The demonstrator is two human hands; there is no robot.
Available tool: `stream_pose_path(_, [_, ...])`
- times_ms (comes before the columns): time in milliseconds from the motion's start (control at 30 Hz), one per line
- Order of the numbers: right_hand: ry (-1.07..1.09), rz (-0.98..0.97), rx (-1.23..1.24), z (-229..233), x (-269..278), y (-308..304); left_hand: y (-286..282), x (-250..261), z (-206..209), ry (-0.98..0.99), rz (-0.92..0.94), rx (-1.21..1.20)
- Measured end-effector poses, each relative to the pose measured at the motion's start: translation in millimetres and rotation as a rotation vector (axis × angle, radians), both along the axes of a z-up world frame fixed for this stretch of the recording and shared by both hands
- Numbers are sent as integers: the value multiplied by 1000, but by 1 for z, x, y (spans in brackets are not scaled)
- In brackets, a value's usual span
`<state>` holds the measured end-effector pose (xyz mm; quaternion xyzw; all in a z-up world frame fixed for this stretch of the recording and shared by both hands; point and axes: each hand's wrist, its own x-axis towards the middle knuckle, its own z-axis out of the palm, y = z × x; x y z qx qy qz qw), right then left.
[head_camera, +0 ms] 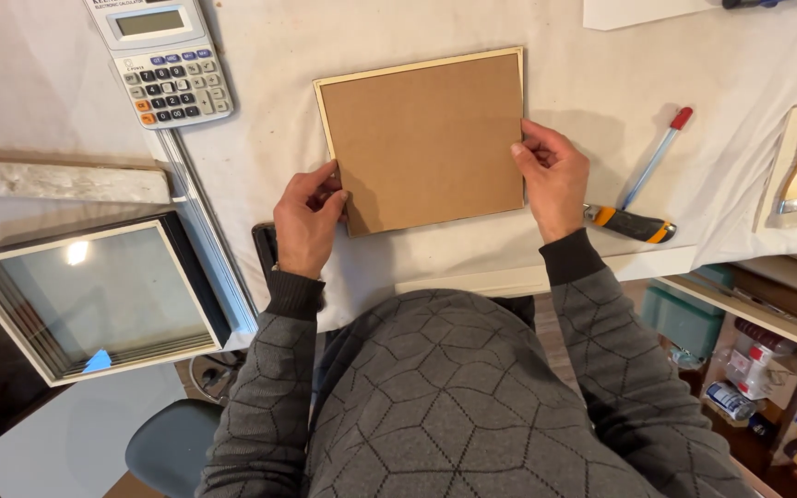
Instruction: Assembling a picture frame by placing the artwork and backing inside.
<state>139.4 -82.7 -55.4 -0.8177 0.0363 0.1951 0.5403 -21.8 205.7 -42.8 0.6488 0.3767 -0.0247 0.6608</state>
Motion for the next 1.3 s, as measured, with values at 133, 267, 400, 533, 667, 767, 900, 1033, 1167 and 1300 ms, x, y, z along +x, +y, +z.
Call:
stream_pose_path(133, [23, -19, 17, -3, 0, -3, -2, -2, -3, -2, 6, 11])
stream_pose_path(267, [20, -19, -26, -5, 0, -4, -3, -3, -7, -17, 30, 13])
stream_pose_path(400, [3, -10, -61, 1, 0, 1, -4, -5, -14, -49, 59, 3])
stream_pose_path(533, [-16, 19, -32, -16, -1, -9, -4, -9, -19, -32, 64, 48])
stream_pose_path(667, [-44, 15, -2, -20, 0, -12, -4, -7, -21, -37, 50, 110])
stream_pose_path(767, [-27, 11, -5, -18, 1, -13, -5, -6, -18, -10, 60, 99])
stream_pose_path(900, [-12, -7, 7, 0, -1, -2, -3, -4, -12, -25, 7, 206])
stream_pose_path(1033, [-11, -11, 0, 0, -1, -1, -2, -5, -11, -3, 6, 192])
stream_pose_path(1167, [-9, -10, -13, 0, -2, -3, -3, -6, -15, 26, -38, 309])
stream_pose_path(1300, [-22, 0, -13, -2, -1, -4, -4, -4, -14, 15, -52, 352])
